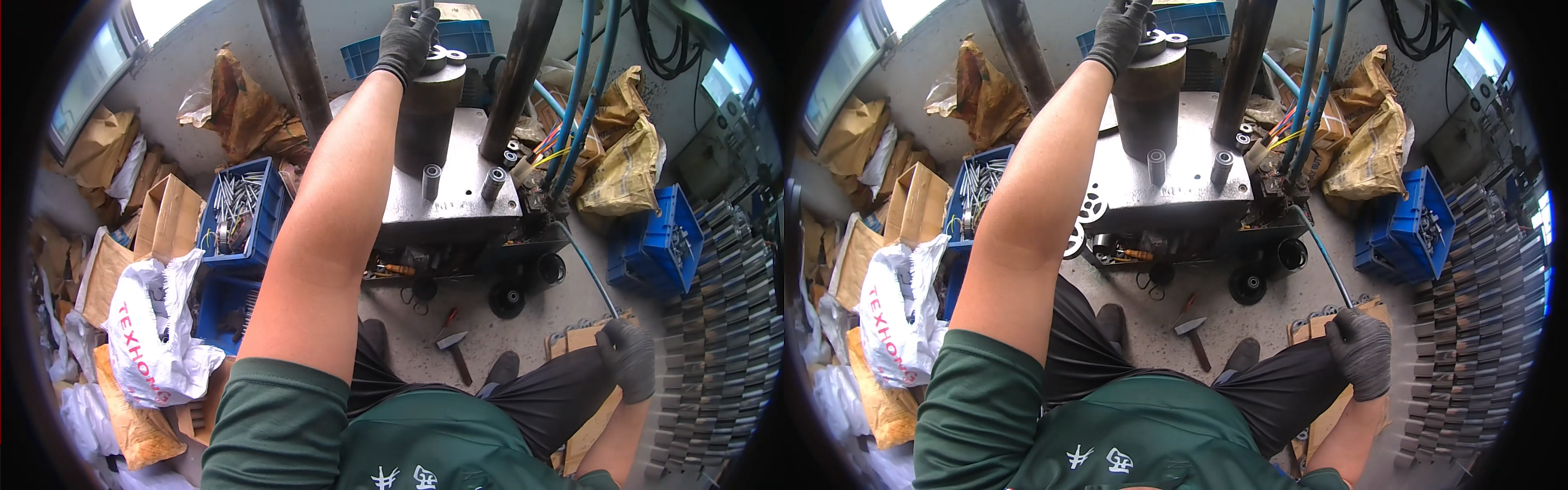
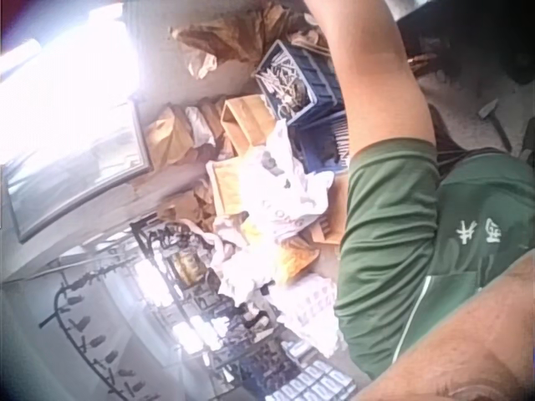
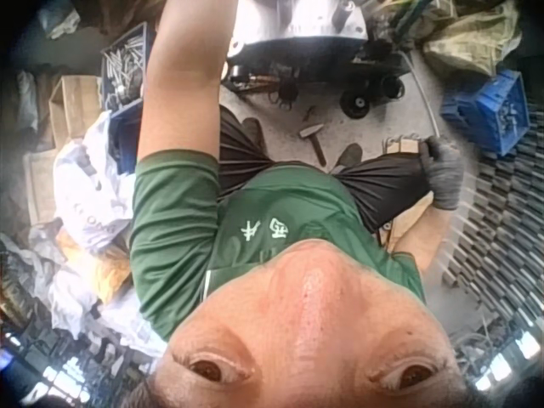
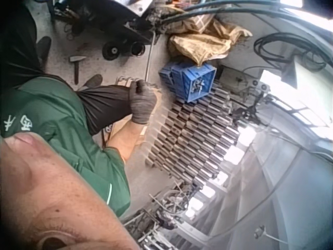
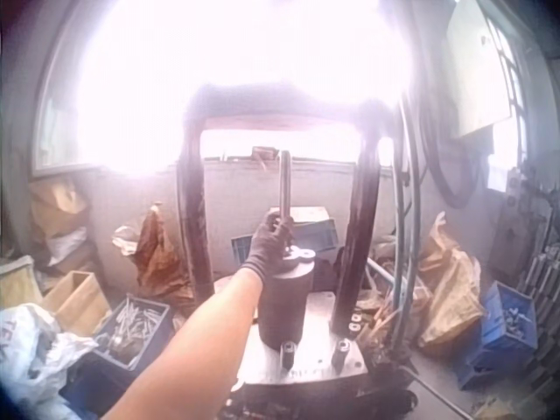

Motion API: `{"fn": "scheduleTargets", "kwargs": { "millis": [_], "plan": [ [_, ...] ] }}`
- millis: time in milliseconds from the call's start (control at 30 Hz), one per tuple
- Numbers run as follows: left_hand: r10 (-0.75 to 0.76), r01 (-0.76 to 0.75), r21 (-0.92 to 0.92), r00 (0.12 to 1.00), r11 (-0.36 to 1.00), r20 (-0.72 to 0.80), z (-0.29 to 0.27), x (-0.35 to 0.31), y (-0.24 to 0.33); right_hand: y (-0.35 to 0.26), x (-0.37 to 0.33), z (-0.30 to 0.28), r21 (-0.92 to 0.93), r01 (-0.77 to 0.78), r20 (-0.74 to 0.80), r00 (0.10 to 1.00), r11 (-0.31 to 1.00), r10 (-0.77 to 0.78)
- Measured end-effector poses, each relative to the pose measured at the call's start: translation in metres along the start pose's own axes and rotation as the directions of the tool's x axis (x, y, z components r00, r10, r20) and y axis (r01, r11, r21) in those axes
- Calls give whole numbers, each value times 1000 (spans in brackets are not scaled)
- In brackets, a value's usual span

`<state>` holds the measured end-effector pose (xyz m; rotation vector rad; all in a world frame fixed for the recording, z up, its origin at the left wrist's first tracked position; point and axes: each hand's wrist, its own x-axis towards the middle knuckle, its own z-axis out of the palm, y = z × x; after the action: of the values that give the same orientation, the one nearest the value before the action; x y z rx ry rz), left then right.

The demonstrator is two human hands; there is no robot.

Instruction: Using a hydraulic or mechanical press to assemble or shape metal components.

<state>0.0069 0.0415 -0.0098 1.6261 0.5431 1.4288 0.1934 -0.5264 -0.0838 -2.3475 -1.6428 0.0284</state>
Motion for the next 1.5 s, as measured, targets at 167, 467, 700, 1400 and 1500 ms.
{"fn": "scheduleTargets", "kwargs": {
  "millis": [167,467,700,1400,1500],
  "plan": [
    [40,-40,-17,999,999,-9,0,-1,-1,4,-1,1,26,27,-39,999,999,-26],
    [140,-91,410,986,907,-90,0,-14,14,7,-4,2,27,24,-87,996,999,-22],
    [106,-68,422,992,904,-68,0,-20,20,5,-3,3,66,13,-88,996,998,-7],
    [134,-88,470,989,878,-65,0,-17,16,1,-5,1,125,10,-134,991,992,7],
    [137,-91,471,989,877,-64,0,-17,17,3,-4,3,112,33,-154,988,993,-16]
  ]
}}
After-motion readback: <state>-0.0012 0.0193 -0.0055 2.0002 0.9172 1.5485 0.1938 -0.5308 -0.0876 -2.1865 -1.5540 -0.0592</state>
